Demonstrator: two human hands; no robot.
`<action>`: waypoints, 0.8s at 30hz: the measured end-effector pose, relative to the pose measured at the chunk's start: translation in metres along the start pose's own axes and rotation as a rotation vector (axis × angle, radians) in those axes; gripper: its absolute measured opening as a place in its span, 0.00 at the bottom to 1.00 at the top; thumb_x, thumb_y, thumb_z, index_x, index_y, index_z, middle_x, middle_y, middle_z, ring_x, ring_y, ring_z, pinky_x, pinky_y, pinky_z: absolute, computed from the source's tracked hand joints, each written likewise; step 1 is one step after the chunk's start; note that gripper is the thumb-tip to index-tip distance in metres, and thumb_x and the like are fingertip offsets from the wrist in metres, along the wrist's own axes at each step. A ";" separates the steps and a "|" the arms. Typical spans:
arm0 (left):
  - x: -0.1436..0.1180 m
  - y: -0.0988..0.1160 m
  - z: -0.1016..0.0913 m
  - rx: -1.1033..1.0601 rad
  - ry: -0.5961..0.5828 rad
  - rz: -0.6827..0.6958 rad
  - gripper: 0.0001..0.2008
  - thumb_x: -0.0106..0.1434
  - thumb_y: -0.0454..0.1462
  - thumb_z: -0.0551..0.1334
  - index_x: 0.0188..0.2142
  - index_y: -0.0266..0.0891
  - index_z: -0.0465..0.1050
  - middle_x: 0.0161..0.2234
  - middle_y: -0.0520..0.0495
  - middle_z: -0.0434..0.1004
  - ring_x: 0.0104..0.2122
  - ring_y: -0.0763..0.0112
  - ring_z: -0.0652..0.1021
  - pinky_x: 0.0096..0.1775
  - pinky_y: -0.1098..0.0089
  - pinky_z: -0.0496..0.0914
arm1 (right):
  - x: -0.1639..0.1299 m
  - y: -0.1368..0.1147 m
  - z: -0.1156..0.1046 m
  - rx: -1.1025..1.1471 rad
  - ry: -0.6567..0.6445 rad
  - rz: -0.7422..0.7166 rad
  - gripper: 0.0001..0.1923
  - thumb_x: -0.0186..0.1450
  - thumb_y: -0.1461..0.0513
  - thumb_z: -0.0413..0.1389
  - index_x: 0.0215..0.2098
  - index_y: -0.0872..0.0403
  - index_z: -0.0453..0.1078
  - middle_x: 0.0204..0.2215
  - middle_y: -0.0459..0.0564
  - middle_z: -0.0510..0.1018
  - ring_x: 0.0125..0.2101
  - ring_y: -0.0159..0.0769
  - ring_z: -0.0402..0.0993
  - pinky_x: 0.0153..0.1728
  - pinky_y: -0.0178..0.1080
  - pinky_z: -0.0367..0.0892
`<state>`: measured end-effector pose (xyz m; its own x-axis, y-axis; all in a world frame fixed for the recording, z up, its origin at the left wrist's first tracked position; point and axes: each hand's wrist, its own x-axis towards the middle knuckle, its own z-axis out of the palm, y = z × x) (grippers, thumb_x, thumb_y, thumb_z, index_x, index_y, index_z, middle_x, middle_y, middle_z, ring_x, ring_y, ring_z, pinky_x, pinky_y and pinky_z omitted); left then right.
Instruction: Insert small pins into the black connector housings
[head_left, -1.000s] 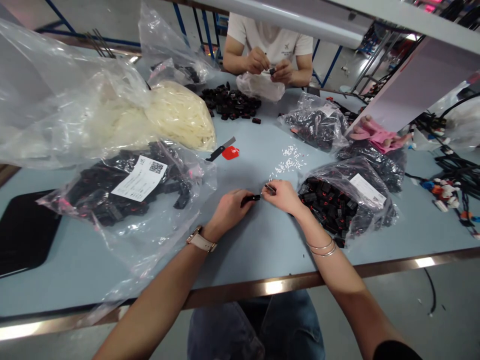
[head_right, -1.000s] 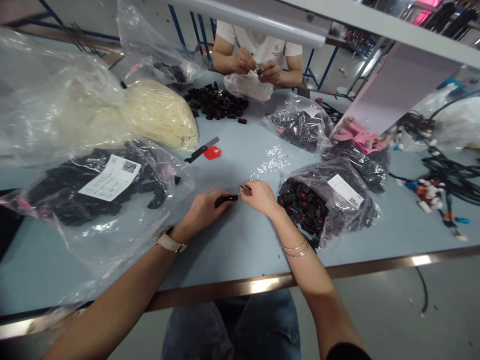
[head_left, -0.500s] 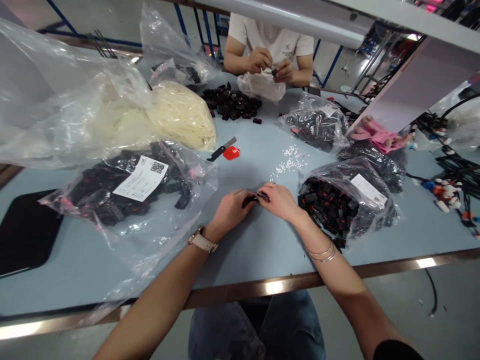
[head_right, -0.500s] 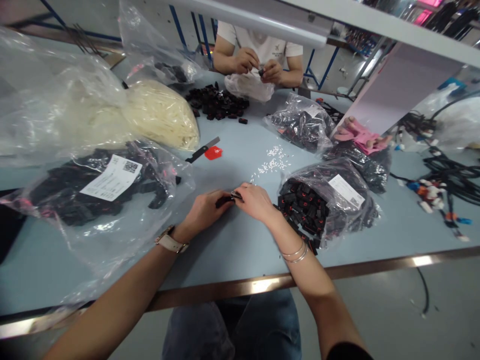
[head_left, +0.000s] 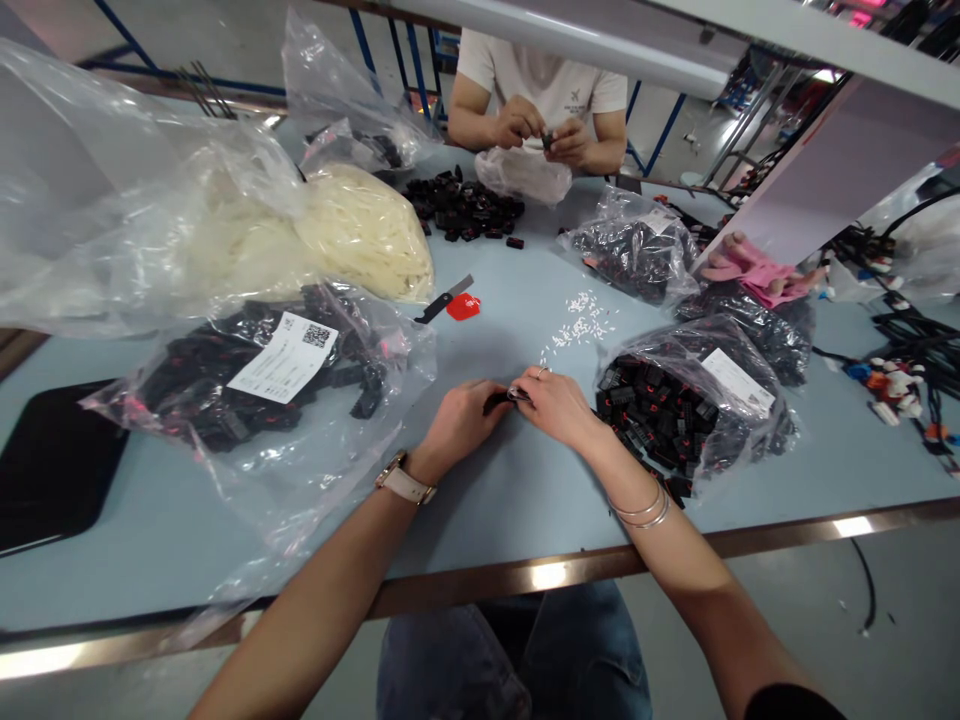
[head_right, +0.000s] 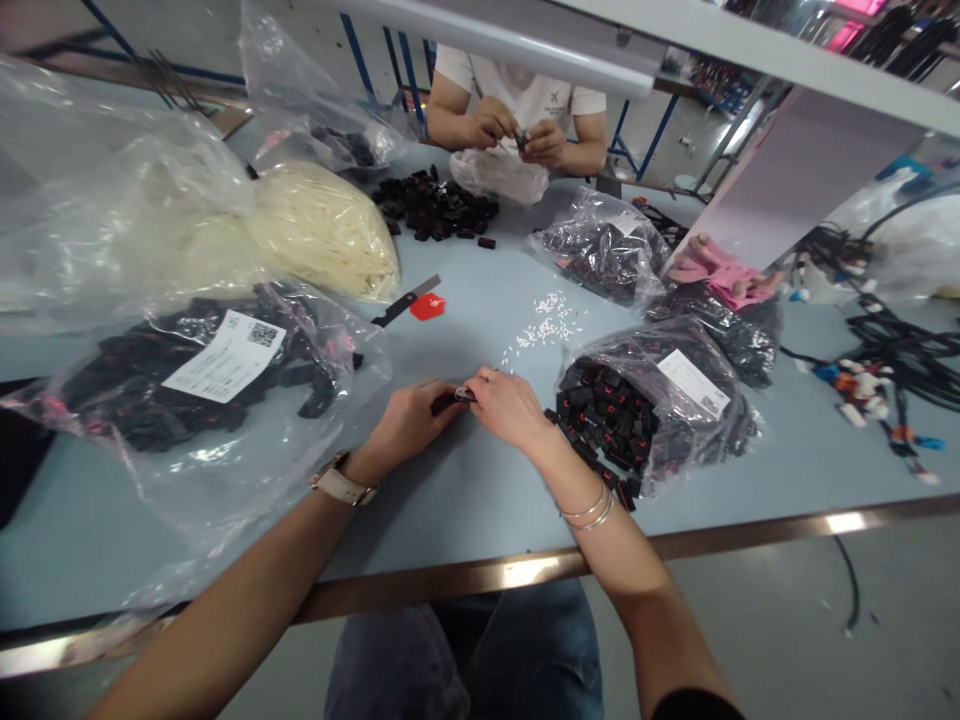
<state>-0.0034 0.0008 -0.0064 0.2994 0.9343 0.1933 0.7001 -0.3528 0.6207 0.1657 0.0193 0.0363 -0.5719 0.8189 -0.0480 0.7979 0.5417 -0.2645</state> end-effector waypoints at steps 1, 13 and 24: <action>0.000 0.000 0.000 -0.002 -0.004 0.002 0.03 0.61 0.33 0.59 0.34 0.39 0.71 0.32 0.48 0.77 0.31 0.68 0.75 0.35 0.68 0.68 | 0.000 0.000 0.000 -0.006 0.001 -0.003 0.11 0.65 0.64 0.49 0.43 0.54 0.71 0.41 0.53 0.74 0.35 0.37 0.72 0.34 0.37 0.62; 0.000 0.000 0.000 0.025 0.007 0.011 0.04 0.60 0.32 0.60 0.34 0.38 0.72 0.33 0.47 0.78 0.32 0.68 0.76 0.35 0.70 0.68 | 0.000 -0.001 0.001 -0.076 -0.022 -0.024 0.12 0.66 0.64 0.49 0.44 0.54 0.71 0.40 0.52 0.75 0.36 0.35 0.73 0.33 0.35 0.61; 0.000 -0.004 0.001 0.036 0.017 0.029 0.06 0.58 0.29 0.58 0.33 0.38 0.72 0.30 0.48 0.77 0.30 0.69 0.76 0.33 0.71 0.68 | -0.002 -0.011 -0.001 -0.086 -0.035 -0.004 0.12 0.66 0.62 0.49 0.44 0.52 0.72 0.38 0.51 0.76 0.35 0.36 0.73 0.33 0.36 0.62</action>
<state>-0.0050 0.0022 -0.0097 0.3089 0.9243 0.2241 0.7142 -0.3810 0.5871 0.1581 0.0121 0.0397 -0.5800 0.8106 -0.0809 0.8083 0.5603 -0.1806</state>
